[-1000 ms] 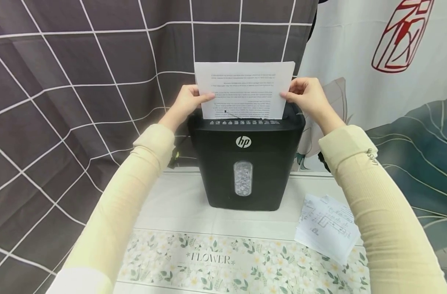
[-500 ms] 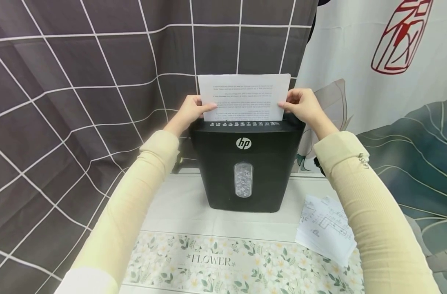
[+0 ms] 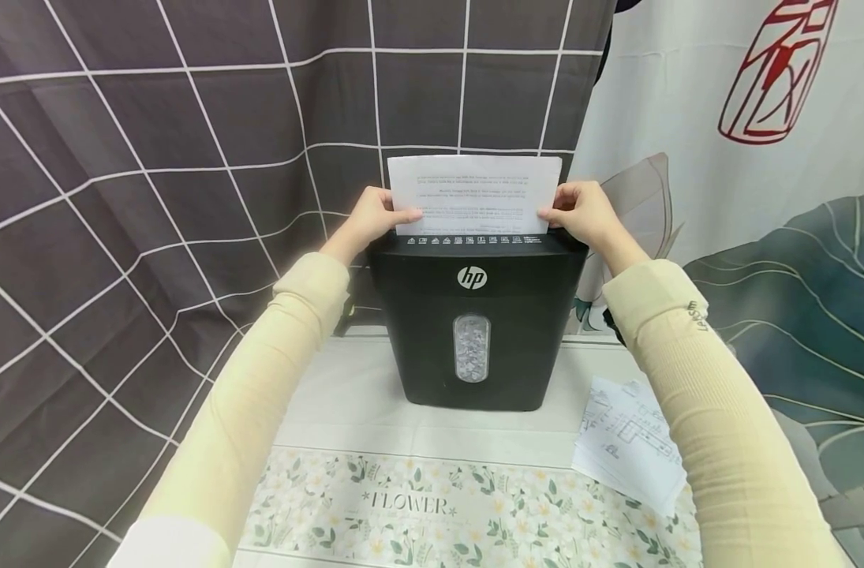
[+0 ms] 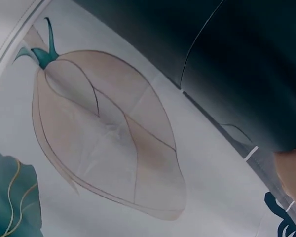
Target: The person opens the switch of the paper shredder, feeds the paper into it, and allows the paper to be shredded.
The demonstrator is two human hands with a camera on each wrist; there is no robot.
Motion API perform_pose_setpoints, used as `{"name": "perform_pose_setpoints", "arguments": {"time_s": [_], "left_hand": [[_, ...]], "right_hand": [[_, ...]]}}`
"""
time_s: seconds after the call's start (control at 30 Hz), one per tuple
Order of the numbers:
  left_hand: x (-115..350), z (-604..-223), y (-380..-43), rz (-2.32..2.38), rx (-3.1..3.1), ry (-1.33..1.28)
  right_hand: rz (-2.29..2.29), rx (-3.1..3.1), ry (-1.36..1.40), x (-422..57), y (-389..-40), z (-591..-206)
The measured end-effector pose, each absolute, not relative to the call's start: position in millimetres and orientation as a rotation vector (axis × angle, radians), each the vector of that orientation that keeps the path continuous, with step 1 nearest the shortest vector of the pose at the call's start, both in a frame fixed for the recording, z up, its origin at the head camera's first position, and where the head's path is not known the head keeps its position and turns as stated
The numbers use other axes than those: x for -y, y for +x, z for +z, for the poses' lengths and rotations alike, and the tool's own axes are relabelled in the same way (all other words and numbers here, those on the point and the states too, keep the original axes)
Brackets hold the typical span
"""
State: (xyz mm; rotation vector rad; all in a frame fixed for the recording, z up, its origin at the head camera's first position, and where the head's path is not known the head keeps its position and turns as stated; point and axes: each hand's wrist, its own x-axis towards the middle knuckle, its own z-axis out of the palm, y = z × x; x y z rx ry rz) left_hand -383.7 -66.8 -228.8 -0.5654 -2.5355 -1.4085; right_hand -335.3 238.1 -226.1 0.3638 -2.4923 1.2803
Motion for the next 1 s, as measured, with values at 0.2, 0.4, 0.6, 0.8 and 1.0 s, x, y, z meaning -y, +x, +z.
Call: {"name": "perform_pose_setpoints", "arguments": {"time_s": [0.2,0.4,0.6,0.8,1.0], "left_hand": [[66.5,-230.1,-382.9,-1.505,2.465,-0.571],[64.7,-229.1,-382.8,-1.588,2.420,-0.589],[63.5,-229.8,-381.2,-1.601,2.405,-0.603],[61.9,-233.7,-382.3,-1.570,2.375,-0.629],[60.0,-232.4,-381.3,-1.594,2.349,-0.666]], "right_hand": [[1.399,2.418,0.358,-235.5,-334.8,-226.9],[1.433,2.377,0.381,-233.1,-334.7,-225.3],[1.468,2.332,0.408,-231.7,-334.1,-226.1],[1.446,2.336,0.418,-231.2,-334.5,-229.4],[1.458,2.336,0.424,-231.3,-335.5,-229.3]]}}
